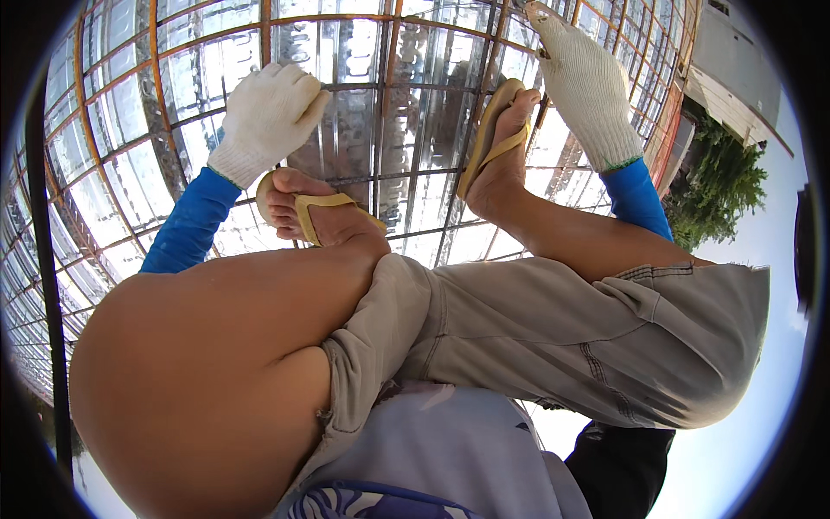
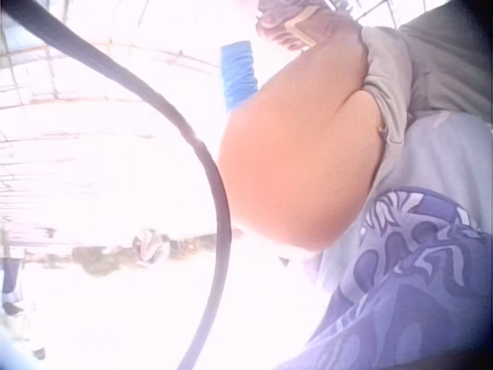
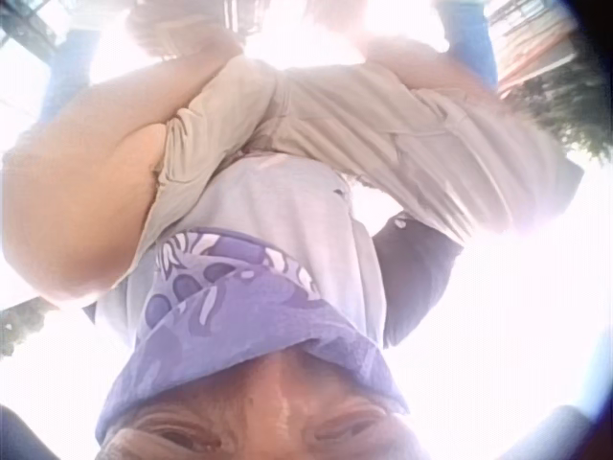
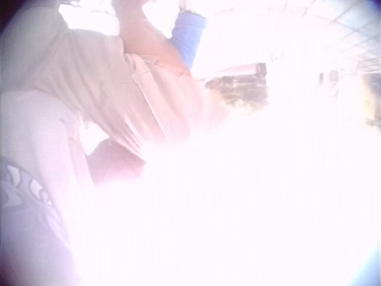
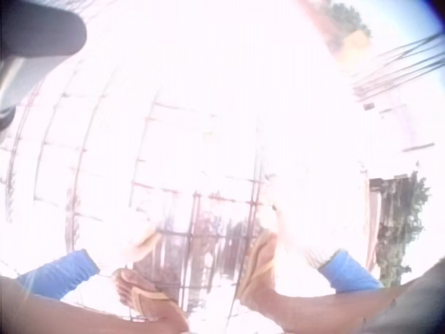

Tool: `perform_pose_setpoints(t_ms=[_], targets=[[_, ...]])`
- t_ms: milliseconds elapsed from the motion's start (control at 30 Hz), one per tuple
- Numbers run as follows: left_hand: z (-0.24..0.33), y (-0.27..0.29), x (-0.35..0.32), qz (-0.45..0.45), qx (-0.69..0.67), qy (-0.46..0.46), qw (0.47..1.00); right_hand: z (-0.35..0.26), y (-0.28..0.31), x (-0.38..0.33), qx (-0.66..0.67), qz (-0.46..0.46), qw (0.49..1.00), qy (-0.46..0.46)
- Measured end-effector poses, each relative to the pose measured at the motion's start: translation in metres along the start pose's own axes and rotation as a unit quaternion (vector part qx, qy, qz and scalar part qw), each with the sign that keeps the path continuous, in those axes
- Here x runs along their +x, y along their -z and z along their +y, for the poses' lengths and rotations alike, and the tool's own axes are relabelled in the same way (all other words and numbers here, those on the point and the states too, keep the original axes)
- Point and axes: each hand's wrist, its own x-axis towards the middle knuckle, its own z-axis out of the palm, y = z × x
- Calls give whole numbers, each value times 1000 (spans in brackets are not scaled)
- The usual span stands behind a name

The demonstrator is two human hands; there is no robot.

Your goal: The person uses pliers to bend and secure metal rods into a grid-like frame. They repeatedly grip, twist, and adjust the rods to form joints, working on a large overhead structure.

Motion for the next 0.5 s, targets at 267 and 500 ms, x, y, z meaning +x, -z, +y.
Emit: perform_pose_setpoints(t_ms=[267, 500], targets=[[1, -3, -1, 21, -9, -12, 1000, 8, -11, -27, 34, -25, 998, -46], [6, 13, -1, -32, -29, 54, 998, 21, -25, -20, 56, -31, 997, -42]])
